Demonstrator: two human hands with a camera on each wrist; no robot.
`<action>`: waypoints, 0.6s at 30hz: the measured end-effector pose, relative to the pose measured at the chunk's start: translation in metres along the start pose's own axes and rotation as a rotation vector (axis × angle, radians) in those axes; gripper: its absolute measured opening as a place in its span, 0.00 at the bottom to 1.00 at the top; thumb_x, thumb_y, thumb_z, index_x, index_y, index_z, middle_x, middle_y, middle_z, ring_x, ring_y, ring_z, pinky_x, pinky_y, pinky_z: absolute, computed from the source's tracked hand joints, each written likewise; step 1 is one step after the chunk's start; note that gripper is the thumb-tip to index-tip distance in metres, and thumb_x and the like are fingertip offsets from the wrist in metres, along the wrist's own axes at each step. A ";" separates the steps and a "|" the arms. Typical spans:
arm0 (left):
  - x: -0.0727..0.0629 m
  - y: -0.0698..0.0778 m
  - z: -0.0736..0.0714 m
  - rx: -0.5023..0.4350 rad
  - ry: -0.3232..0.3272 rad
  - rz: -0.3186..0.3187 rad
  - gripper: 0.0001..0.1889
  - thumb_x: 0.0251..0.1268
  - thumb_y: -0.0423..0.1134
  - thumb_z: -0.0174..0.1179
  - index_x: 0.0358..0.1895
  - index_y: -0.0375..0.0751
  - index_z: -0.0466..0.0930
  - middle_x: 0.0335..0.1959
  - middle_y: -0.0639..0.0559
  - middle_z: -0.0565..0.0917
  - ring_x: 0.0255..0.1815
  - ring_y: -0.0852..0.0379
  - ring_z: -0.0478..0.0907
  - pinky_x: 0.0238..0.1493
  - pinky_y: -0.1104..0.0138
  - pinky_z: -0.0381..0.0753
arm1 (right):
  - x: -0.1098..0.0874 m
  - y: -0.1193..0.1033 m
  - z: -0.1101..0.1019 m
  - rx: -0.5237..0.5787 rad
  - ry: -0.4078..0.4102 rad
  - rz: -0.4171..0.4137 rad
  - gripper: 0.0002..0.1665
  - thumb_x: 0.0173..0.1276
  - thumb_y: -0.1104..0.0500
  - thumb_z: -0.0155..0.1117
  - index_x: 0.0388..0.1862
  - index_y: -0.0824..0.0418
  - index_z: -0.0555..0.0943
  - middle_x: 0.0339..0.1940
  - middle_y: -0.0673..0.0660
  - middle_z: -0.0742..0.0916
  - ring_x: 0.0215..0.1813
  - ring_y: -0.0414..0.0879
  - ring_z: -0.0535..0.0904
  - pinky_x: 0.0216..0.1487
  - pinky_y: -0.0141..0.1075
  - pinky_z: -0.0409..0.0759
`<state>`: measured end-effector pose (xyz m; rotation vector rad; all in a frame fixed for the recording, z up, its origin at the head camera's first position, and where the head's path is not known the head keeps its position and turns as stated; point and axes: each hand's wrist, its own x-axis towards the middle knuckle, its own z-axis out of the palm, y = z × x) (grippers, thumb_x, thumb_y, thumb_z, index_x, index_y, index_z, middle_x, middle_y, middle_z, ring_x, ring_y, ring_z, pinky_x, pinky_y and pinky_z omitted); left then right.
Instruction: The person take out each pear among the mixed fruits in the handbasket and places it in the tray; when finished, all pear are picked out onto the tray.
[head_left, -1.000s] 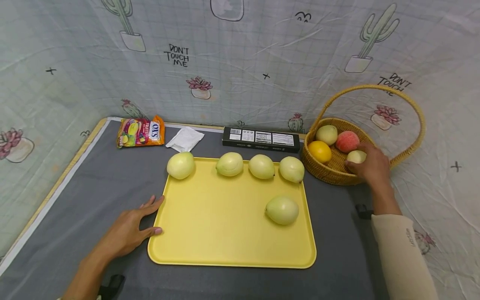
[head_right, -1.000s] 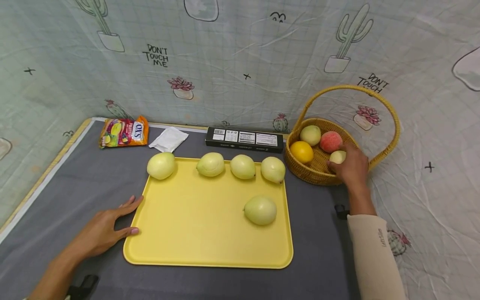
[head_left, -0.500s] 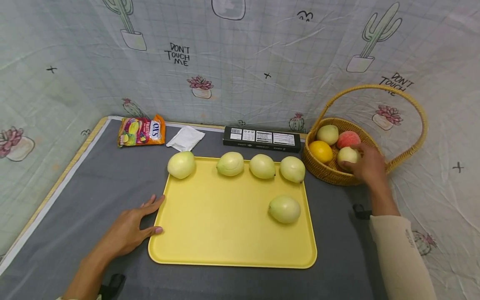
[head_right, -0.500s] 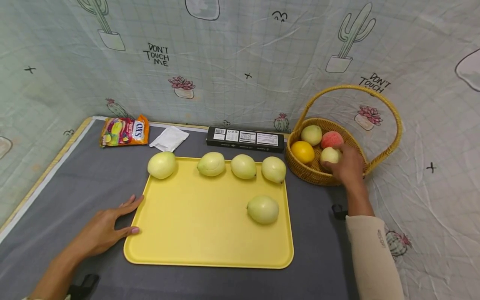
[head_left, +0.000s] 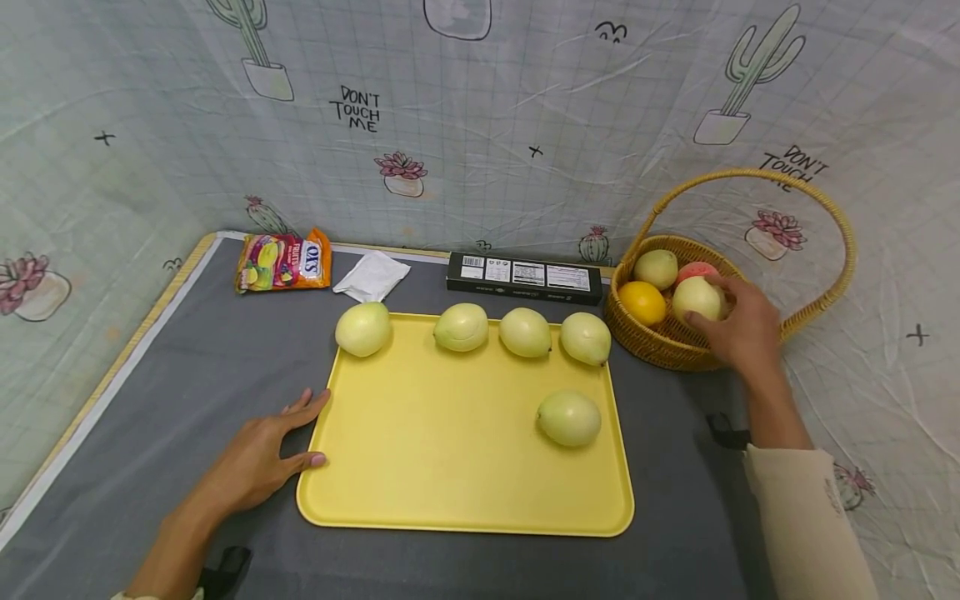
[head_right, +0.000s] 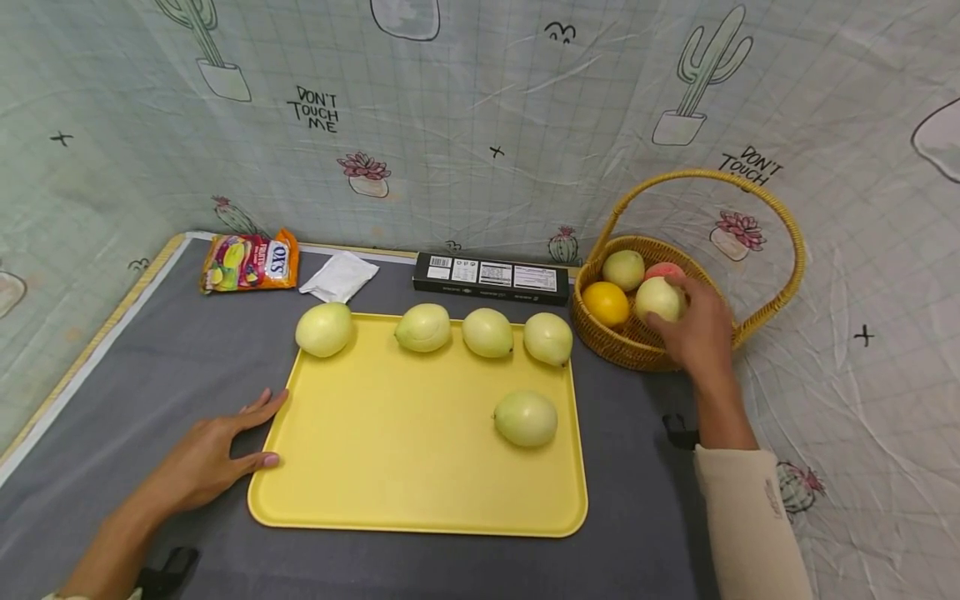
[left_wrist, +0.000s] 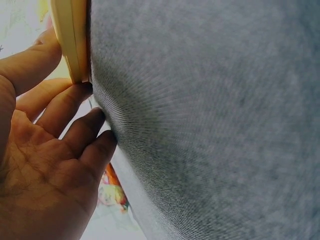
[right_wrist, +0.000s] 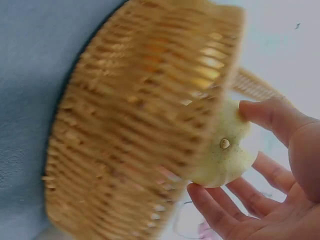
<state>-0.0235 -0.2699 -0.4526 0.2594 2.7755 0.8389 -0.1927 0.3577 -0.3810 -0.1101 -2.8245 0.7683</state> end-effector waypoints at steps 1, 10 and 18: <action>0.000 0.000 0.000 -0.002 0.000 -0.001 0.49 0.63 0.51 0.76 0.85 0.49 0.61 0.82 0.29 0.63 0.78 0.24 0.66 0.70 0.29 0.71 | -0.002 -0.004 -0.002 0.008 0.009 -0.011 0.42 0.71 0.54 0.76 0.80 0.62 0.72 0.69 0.76 0.78 0.65 0.72 0.73 0.63 0.67 0.70; 0.001 -0.001 0.001 0.000 -0.004 -0.011 0.49 0.63 0.52 0.76 0.85 0.50 0.61 0.82 0.29 0.63 0.79 0.24 0.65 0.71 0.30 0.70 | -0.026 -0.052 -0.015 0.075 0.104 -0.140 0.41 0.66 0.58 0.81 0.76 0.56 0.78 0.72 0.68 0.81 0.65 0.70 0.81 0.49 0.35 0.74; 0.000 -0.001 0.001 -0.001 0.000 -0.005 0.49 0.63 0.51 0.76 0.85 0.51 0.61 0.82 0.30 0.63 0.79 0.25 0.65 0.71 0.29 0.70 | -0.047 -0.094 -0.016 0.186 0.141 -0.298 0.38 0.60 0.67 0.82 0.71 0.60 0.81 0.68 0.65 0.83 0.62 0.64 0.83 0.50 0.09 0.69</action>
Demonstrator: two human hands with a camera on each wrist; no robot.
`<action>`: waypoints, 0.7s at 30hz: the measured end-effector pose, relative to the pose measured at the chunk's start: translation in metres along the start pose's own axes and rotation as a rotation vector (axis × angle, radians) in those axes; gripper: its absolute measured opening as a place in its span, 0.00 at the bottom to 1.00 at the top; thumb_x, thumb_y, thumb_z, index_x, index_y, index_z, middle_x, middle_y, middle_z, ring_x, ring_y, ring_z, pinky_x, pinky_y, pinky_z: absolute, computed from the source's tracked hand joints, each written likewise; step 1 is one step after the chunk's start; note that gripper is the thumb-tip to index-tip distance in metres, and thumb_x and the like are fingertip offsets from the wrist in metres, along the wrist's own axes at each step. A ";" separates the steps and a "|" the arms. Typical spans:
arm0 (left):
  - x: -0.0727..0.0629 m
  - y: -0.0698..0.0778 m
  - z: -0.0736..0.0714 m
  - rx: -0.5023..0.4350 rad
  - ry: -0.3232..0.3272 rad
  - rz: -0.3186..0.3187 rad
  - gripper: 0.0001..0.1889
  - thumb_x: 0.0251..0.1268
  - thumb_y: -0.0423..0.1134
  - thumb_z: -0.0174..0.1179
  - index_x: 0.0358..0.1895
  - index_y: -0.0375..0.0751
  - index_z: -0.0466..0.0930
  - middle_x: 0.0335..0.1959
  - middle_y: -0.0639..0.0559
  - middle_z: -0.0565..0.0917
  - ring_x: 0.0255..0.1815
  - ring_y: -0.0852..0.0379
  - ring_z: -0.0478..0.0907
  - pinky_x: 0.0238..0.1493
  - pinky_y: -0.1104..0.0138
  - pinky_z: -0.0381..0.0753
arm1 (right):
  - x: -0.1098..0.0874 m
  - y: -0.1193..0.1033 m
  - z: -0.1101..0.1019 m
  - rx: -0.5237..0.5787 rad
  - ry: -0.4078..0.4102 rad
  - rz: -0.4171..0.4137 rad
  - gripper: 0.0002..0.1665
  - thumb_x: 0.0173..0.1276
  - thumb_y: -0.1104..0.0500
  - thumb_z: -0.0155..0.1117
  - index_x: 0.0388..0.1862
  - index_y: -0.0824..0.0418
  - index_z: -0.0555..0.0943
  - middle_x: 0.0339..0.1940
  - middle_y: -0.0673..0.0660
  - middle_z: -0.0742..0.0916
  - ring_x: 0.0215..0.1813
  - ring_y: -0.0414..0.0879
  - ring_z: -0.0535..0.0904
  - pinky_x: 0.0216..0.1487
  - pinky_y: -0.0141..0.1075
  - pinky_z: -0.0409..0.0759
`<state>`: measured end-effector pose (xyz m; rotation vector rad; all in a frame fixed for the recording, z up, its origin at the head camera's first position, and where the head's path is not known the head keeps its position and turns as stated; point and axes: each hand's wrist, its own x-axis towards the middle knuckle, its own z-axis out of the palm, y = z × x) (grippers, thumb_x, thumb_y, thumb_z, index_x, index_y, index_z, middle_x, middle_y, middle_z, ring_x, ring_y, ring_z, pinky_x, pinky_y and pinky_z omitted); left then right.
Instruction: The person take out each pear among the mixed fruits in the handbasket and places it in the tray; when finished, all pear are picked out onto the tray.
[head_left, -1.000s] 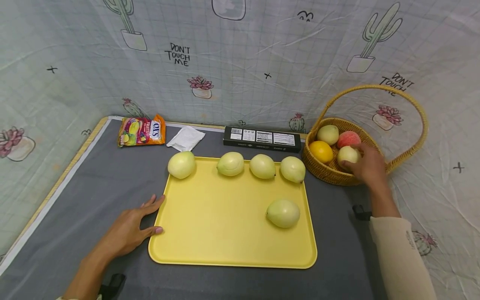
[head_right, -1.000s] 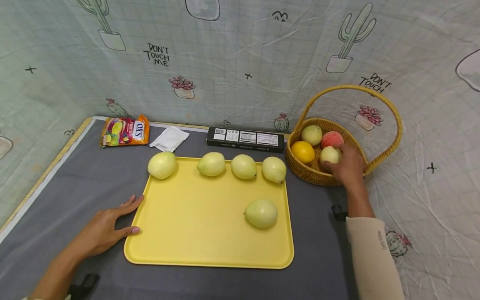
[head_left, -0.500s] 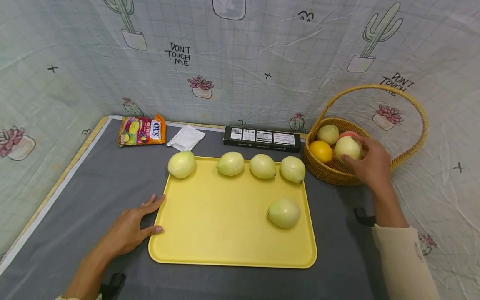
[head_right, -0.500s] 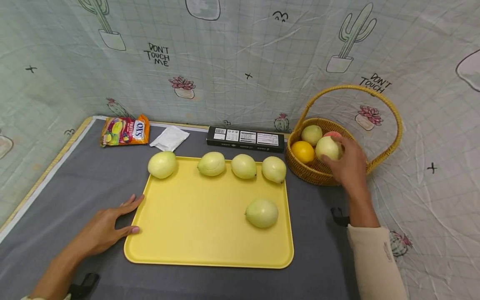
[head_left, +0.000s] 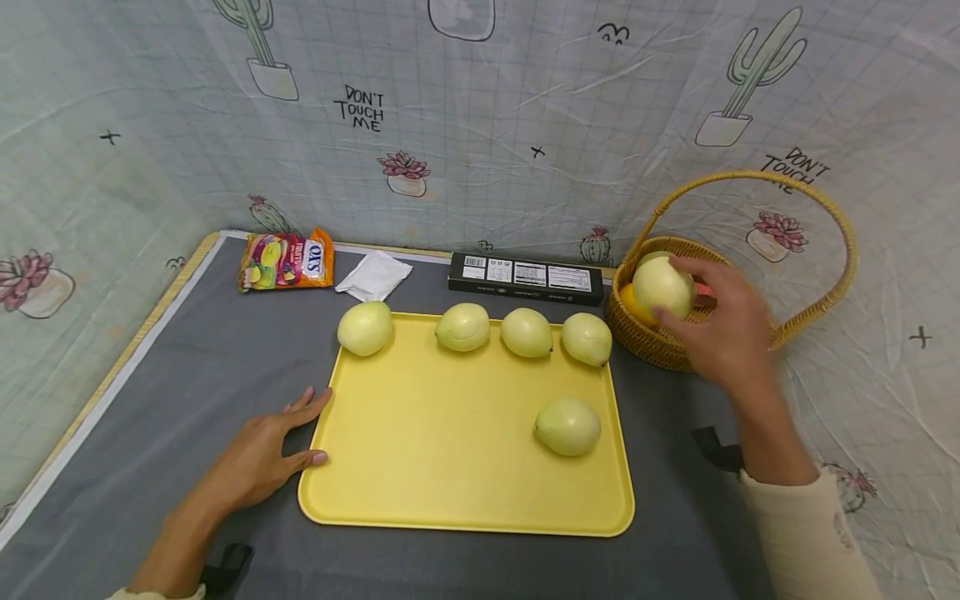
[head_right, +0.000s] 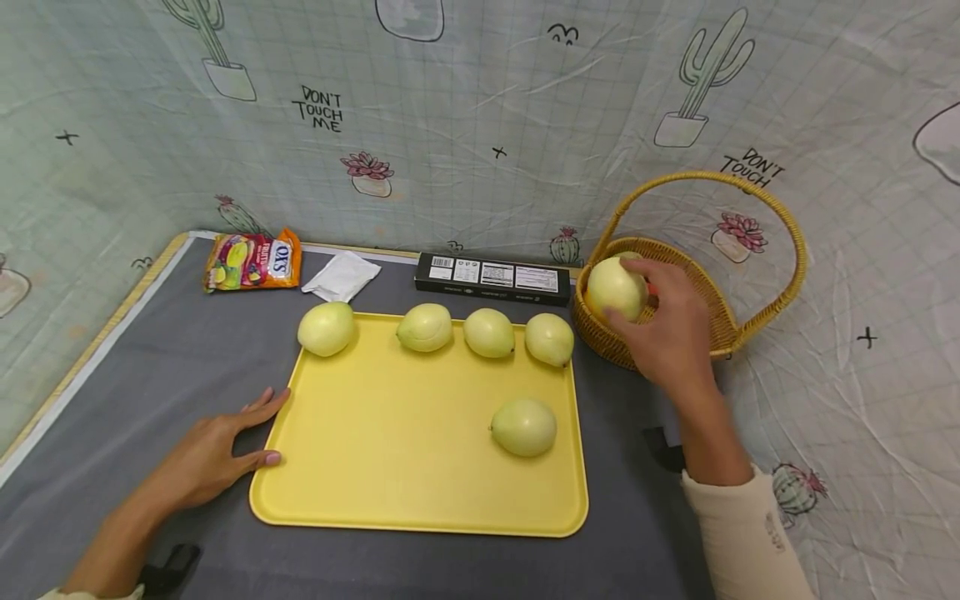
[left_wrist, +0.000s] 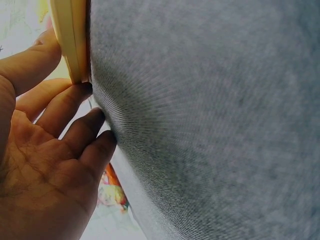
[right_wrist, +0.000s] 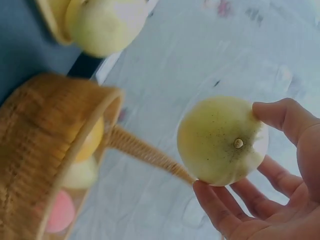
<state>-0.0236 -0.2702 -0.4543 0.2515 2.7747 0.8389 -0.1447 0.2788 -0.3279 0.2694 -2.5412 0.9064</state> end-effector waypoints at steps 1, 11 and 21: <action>0.000 0.000 0.000 0.000 0.001 0.001 0.49 0.63 0.51 0.76 0.85 0.51 0.61 0.82 0.30 0.63 0.79 0.25 0.65 0.71 0.29 0.70 | -0.001 -0.004 0.001 0.010 0.001 -0.028 0.38 0.59 0.68 0.82 0.70 0.61 0.82 0.67 0.65 0.84 0.62 0.64 0.83 0.52 0.08 0.67; 0.000 0.000 0.001 0.005 0.010 0.008 0.48 0.63 0.51 0.76 0.85 0.51 0.62 0.82 0.30 0.63 0.78 0.24 0.66 0.71 0.30 0.70 | -0.021 -0.036 0.024 0.036 -0.093 -0.185 0.40 0.57 0.68 0.83 0.71 0.57 0.82 0.67 0.62 0.85 0.65 0.56 0.82 0.57 0.09 0.67; 0.000 -0.001 0.002 0.002 0.012 0.009 0.48 0.63 0.50 0.76 0.85 0.50 0.62 0.82 0.29 0.63 0.77 0.23 0.66 0.71 0.30 0.71 | -0.040 -0.061 0.062 0.073 -0.283 -0.245 0.37 0.60 0.62 0.82 0.69 0.57 0.82 0.70 0.59 0.84 0.71 0.58 0.78 0.63 0.57 0.84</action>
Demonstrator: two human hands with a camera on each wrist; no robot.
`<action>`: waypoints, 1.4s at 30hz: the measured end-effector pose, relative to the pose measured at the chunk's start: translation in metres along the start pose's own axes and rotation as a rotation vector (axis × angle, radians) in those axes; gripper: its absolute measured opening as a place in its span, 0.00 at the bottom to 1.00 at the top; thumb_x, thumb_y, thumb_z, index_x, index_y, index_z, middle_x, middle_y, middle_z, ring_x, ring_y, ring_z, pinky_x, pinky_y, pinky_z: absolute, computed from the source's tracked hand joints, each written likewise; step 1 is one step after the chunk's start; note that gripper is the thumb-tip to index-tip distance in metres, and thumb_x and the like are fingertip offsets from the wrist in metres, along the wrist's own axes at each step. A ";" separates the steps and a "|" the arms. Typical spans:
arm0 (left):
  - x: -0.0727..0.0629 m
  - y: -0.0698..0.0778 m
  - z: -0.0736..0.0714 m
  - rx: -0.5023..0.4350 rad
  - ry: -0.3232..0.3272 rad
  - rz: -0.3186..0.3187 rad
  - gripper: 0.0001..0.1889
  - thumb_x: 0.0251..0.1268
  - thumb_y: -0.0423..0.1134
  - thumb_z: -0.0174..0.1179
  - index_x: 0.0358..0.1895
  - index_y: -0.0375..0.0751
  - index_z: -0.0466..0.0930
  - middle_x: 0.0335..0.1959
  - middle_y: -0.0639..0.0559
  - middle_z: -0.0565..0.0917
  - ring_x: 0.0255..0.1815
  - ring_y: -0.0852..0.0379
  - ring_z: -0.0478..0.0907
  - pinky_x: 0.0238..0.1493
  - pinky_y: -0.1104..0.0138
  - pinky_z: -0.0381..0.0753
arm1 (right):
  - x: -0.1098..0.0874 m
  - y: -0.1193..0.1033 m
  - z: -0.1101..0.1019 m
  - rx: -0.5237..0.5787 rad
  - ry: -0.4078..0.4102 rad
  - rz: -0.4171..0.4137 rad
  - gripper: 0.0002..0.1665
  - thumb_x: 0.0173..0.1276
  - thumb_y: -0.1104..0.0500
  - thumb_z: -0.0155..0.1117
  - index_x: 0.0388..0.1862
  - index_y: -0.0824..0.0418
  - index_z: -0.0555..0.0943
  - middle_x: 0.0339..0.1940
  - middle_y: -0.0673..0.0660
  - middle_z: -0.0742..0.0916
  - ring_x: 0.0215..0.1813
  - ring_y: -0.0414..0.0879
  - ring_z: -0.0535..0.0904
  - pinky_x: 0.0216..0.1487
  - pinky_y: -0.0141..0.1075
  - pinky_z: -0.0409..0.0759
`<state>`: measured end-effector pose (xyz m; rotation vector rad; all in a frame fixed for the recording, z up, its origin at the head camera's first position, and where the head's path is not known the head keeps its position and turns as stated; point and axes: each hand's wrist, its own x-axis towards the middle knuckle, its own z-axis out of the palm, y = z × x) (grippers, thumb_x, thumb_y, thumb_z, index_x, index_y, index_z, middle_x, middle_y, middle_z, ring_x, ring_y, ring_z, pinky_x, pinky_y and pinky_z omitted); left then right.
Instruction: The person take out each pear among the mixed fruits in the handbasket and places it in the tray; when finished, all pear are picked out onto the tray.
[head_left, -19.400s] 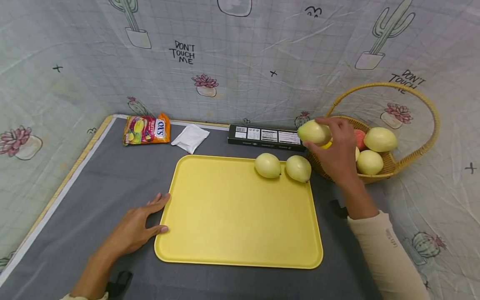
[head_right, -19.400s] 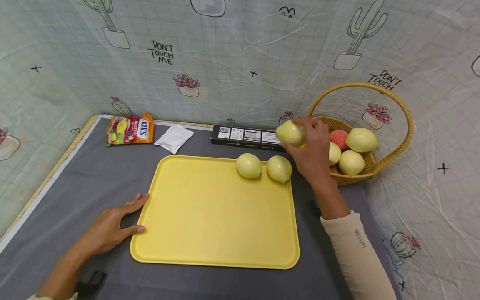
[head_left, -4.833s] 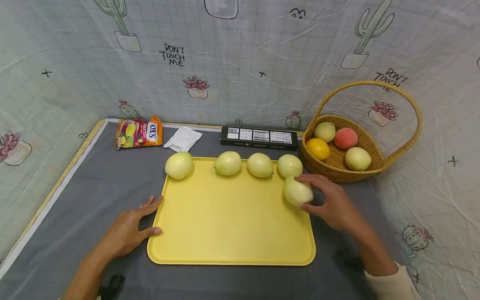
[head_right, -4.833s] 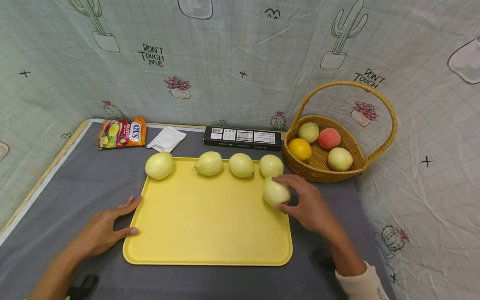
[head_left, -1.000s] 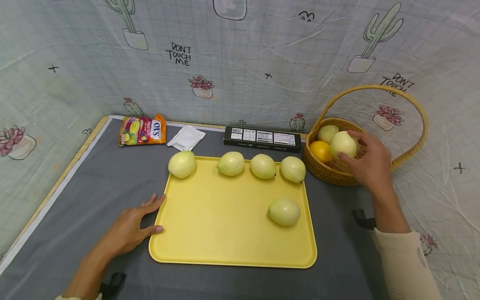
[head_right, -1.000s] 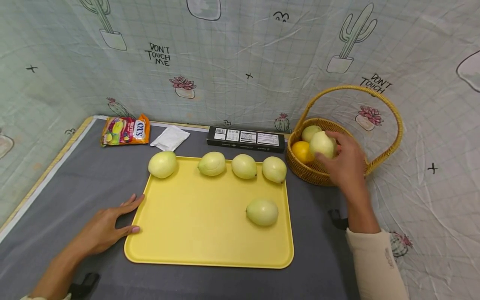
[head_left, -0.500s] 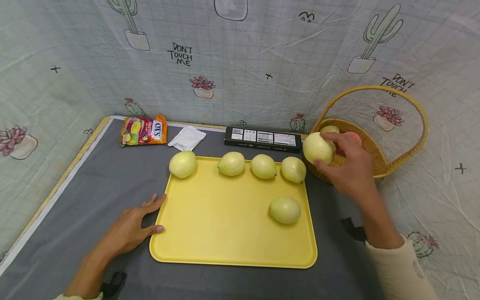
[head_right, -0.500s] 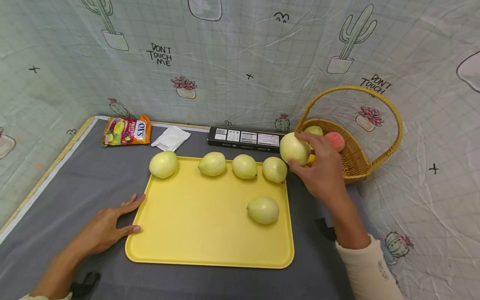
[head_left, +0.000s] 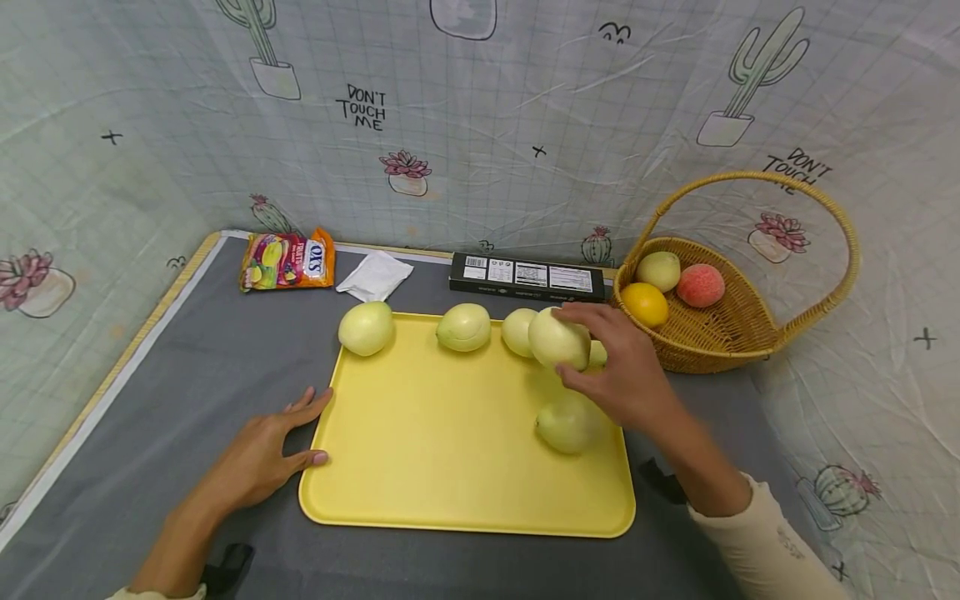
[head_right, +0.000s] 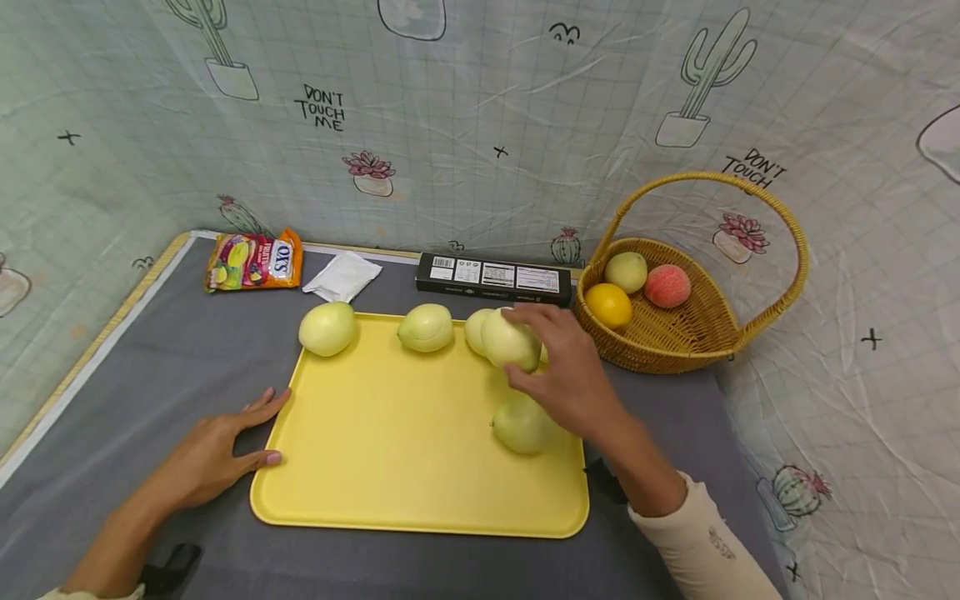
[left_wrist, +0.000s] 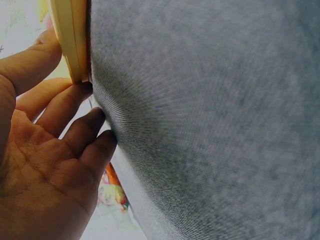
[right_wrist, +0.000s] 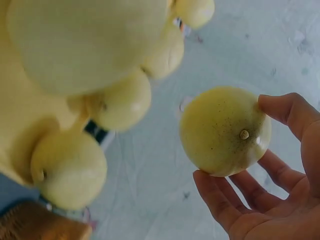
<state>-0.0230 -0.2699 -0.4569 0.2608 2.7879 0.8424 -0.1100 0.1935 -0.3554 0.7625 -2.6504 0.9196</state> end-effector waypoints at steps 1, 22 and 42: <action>0.000 0.000 0.000 0.001 -0.002 -0.001 0.48 0.63 0.50 0.76 0.85 0.50 0.62 0.82 0.29 0.63 0.77 0.23 0.66 0.71 0.30 0.70 | 0.000 -0.001 0.004 0.002 -0.017 0.004 0.37 0.60 0.62 0.83 0.70 0.56 0.82 0.70 0.58 0.83 0.72 0.58 0.78 0.63 0.56 0.84; 0.000 -0.002 0.000 0.006 -0.004 0.001 0.49 0.63 0.52 0.76 0.85 0.51 0.61 0.82 0.30 0.63 0.78 0.25 0.66 0.70 0.30 0.72 | -0.001 -0.015 0.079 -0.040 -0.319 -0.024 0.34 0.61 0.61 0.79 0.69 0.55 0.83 0.69 0.57 0.83 0.71 0.54 0.76 0.68 0.50 0.81; 0.000 0.001 -0.001 -0.006 0.006 0.026 0.48 0.63 0.50 0.76 0.85 0.49 0.62 0.81 0.28 0.64 0.77 0.24 0.66 0.70 0.30 0.72 | -0.001 -0.009 0.058 -0.015 -0.271 0.018 0.38 0.62 0.51 0.85 0.71 0.51 0.82 0.70 0.54 0.83 0.70 0.55 0.77 0.70 0.56 0.79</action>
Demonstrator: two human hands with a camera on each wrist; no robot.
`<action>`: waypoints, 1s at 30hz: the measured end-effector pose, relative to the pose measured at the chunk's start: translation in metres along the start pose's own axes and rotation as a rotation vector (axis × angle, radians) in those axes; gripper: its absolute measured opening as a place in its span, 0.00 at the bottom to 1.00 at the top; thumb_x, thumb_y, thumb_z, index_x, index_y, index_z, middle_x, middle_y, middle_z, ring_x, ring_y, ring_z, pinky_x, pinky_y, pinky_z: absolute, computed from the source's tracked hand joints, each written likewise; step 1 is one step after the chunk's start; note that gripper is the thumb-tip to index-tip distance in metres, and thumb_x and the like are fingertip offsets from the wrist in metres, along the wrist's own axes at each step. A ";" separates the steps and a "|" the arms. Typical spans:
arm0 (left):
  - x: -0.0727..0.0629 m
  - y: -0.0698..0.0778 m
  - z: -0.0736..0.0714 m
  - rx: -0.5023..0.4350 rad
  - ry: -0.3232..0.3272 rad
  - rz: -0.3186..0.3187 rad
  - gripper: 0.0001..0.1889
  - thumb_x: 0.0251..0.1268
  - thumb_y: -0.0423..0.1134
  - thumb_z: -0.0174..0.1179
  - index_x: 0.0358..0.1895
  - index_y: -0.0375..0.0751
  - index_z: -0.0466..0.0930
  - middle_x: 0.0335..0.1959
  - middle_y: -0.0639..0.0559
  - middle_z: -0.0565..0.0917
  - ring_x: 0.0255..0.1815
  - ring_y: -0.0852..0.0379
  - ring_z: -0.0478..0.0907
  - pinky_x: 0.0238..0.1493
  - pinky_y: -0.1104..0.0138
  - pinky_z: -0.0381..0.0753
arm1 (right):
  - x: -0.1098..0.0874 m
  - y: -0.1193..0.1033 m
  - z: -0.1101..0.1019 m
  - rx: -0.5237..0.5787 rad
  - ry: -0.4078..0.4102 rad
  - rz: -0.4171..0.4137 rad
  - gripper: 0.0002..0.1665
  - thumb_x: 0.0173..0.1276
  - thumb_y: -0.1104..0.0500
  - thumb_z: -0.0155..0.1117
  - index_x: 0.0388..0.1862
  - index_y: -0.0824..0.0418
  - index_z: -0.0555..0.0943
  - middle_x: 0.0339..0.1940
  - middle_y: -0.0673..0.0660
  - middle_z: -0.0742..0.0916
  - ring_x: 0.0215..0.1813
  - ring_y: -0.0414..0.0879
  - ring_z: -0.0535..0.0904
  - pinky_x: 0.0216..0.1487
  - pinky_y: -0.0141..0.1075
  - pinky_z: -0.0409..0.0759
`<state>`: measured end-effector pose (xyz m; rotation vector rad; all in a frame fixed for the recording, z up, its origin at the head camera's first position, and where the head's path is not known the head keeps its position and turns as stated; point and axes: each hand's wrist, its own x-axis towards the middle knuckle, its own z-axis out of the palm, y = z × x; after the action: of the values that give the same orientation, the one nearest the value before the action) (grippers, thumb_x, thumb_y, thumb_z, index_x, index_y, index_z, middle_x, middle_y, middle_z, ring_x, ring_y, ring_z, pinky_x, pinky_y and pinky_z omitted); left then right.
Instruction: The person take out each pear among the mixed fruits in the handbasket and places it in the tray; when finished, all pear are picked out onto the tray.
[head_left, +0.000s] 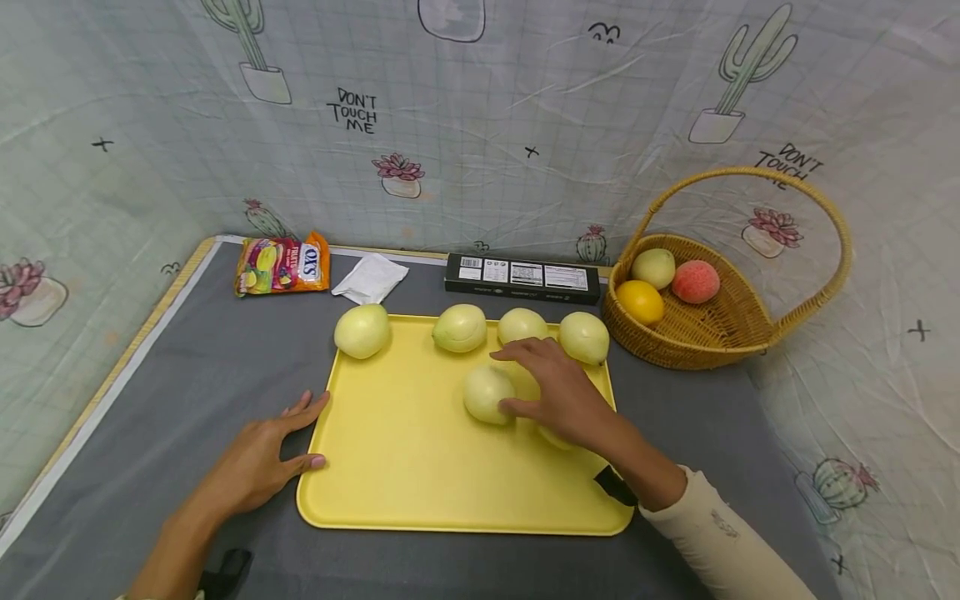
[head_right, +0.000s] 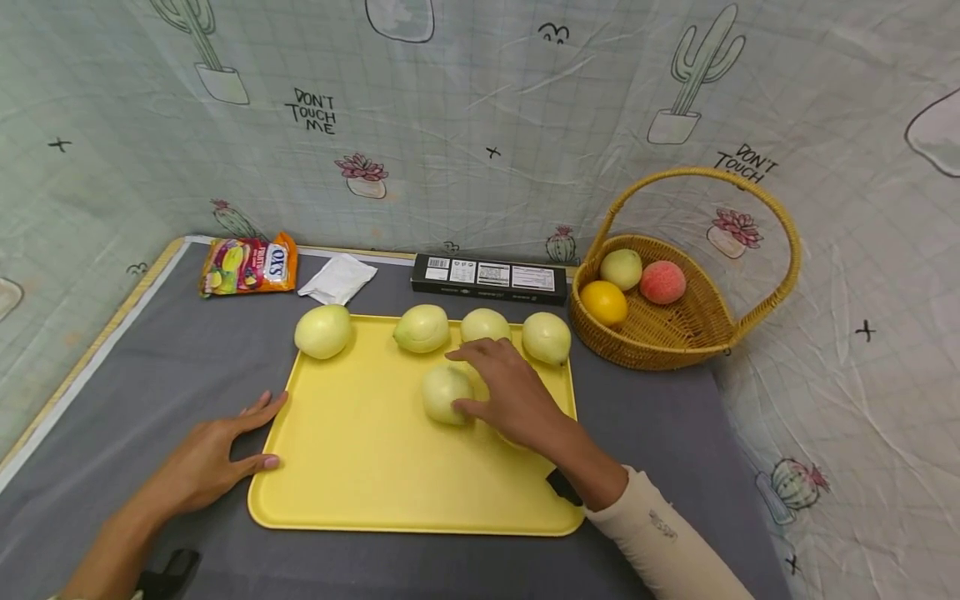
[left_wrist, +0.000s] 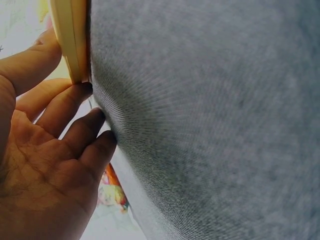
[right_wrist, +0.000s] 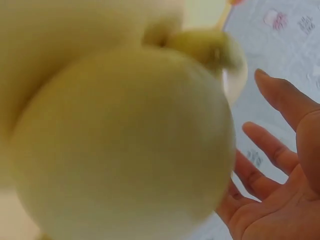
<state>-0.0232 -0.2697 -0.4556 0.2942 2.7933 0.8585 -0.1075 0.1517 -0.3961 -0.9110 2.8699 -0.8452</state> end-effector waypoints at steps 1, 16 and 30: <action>0.000 0.000 0.000 -0.002 0.002 0.004 0.48 0.63 0.49 0.76 0.85 0.49 0.62 0.81 0.28 0.64 0.77 0.24 0.66 0.70 0.30 0.72 | 0.000 0.002 -0.004 0.007 0.019 0.001 0.38 0.62 0.50 0.85 0.70 0.51 0.82 0.70 0.54 0.83 0.71 0.55 0.77 0.71 0.57 0.78; 0.000 -0.001 0.000 -0.019 -0.003 -0.004 0.49 0.63 0.50 0.76 0.85 0.50 0.62 0.81 0.28 0.63 0.78 0.23 0.65 0.71 0.30 0.71 | 0.003 0.061 -0.060 0.095 0.364 0.103 0.34 0.64 0.57 0.83 0.69 0.56 0.83 0.66 0.61 0.85 0.67 0.59 0.80 0.64 0.60 0.84; 0.000 -0.001 0.000 -0.012 0.002 0.000 0.48 0.62 0.49 0.76 0.85 0.48 0.62 0.81 0.28 0.64 0.77 0.23 0.66 0.70 0.30 0.72 | 0.012 0.124 -0.092 0.068 0.541 0.274 0.33 0.67 0.57 0.80 0.69 0.63 0.81 0.66 0.66 0.85 0.69 0.65 0.78 0.65 0.59 0.82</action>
<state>-0.0236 -0.2710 -0.4562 0.2920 2.7887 0.8752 -0.1989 0.2756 -0.3782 -0.2941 3.2601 -1.3117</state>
